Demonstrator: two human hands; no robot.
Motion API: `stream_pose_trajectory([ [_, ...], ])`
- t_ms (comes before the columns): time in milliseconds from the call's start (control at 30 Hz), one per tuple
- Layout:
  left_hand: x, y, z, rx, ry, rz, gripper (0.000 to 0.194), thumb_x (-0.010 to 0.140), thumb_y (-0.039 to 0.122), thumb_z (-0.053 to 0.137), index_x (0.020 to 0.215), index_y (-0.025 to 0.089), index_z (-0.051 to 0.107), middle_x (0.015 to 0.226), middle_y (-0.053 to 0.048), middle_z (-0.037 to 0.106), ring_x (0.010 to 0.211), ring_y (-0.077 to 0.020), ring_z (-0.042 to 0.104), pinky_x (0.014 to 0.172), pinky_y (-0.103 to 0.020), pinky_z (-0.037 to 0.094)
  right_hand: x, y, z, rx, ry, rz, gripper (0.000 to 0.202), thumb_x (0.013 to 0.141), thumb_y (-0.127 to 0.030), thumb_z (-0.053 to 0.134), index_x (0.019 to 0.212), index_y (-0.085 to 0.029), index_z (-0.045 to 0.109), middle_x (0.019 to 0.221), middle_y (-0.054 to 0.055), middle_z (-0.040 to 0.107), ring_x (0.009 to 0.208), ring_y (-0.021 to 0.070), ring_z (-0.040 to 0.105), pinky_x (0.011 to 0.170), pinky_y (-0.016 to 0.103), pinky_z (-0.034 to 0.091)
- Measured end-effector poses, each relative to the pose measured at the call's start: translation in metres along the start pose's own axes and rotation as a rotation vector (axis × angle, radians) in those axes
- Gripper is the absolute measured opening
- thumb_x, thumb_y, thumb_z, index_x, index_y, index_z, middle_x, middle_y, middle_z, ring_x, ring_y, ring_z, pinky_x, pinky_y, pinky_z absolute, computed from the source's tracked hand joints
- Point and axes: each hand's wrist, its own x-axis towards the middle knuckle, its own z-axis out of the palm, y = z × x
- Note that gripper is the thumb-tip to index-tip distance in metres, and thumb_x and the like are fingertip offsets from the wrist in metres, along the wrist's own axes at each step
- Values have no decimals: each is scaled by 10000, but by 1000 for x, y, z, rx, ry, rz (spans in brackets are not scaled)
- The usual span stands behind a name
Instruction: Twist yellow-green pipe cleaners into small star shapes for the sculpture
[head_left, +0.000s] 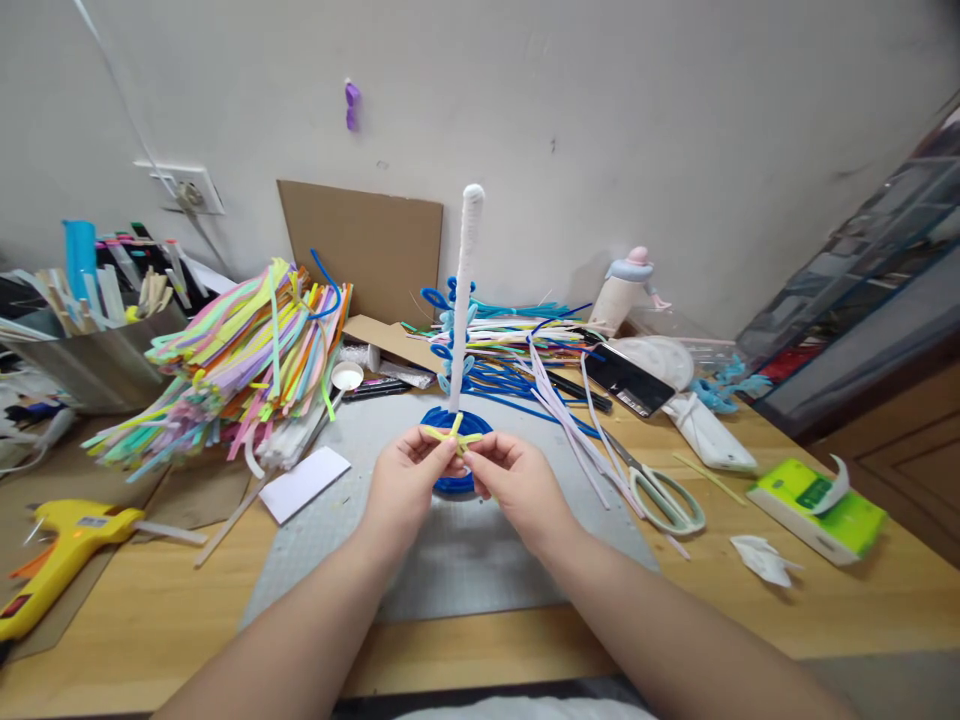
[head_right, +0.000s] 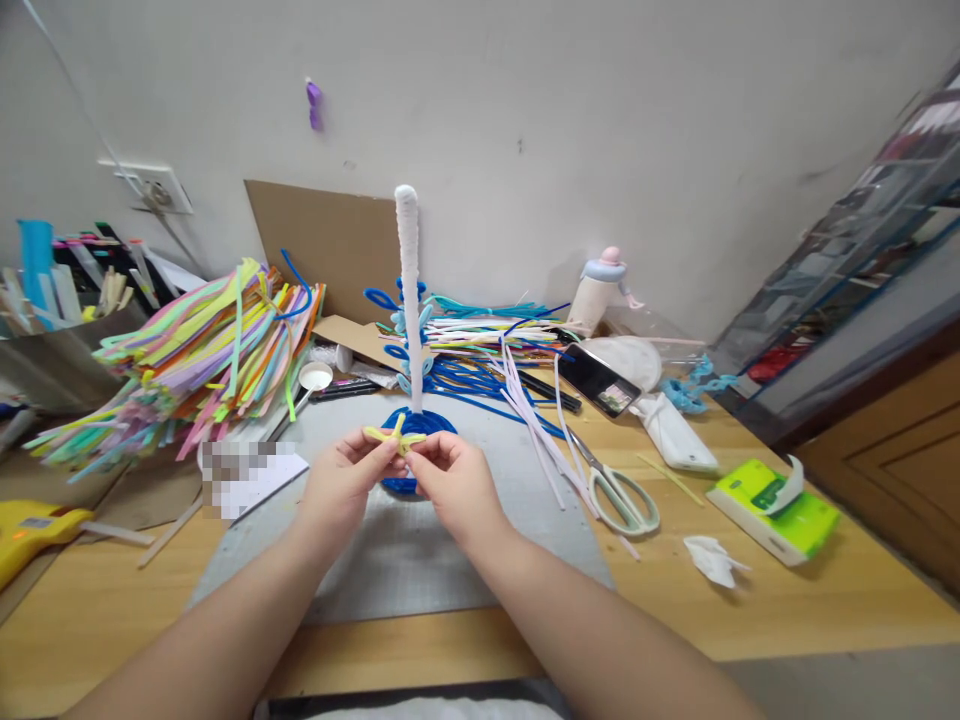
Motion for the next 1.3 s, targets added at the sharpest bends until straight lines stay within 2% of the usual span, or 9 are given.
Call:
stream_pose_trajectory([
  [100,-3,-4,1,131,62,98,206,662,309,703,732,149,594,689,-8,651,597,-121,596,625,-262,501,-3,2,1,-229,50,-126,142,764,-306,599,752,-165,607,688,27,620,561,129,533,517,252,407],
  [300,-4,-6,-4,437,62,254,158,721,327,633,726,172,599,714,-13,637,675,-147,593,644,-252,466,-13,-14,-4,-1094,-3,-558,188,873,-176,436,867,-193,623,828,61,597,725,168,544,628,274,374],
  [433,0,2,-6,402,-25,134,187,692,330,659,707,150,609,659,-13,621,612,-132,571,605,-247,460,-7,-36,-16,-1361,-125,-724,203,885,-162,427,809,-173,615,802,74,607,781,189,527,692,306,337],
  [567,4,9,-12,117,-216,-186,211,631,305,724,673,129,616,593,0,598,509,-87,522,568,-243,477,8,-46,-32,-1283,-319,-894,207,893,-144,428,886,-204,625,880,54,646,849,179,537,794,337,327],
  [700,5,12,-19,-111,-398,-421,135,667,217,710,714,116,633,593,-1,587,485,-54,511,543,-200,487,19,-41,-42,-1031,-429,-985,217,889,-142,426,912,-212,630,884,55,647,816,152,559,747,288,400],
  [800,4,13,-20,-249,-410,-542,59,702,134,665,737,103,628,580,8,563,469,-42,510,517,-167,494,23,-33,-44,-924,-445,-1048,211,870,-126,449,920,-210,635,875,64,639,803,148,570,729,277,439],
  [900,3,13,-20,-369,-391,-612,29,736,99,625,764,96,616,591,8,573,469,-33,522,528,-147,501,23,-21,-42,-795,-346,-1122,193,839,-104,490,931,-202,629,891,76,634,831,156,583,748,285,468],
  [1100,1,8,-16,-329,-376,-491,92,706,145,687,761,108,623,646,2,599,576,-55,568,582,-162,474,13,0,-28,-556,-121,-899,162,803,-101,523,892,-201,615,857,61,628,840,168,596,757,315,486],
  [1300,1,3,-11,-190,-311,-284,164,644,220,743,715,130,626,714,-1,622,635,-71,543,599,-185,402,9,7,-20,-201,-134,-368,68,753,-235,601,786,-177,610,725,20,628,617,129,581,555,245,462],
])
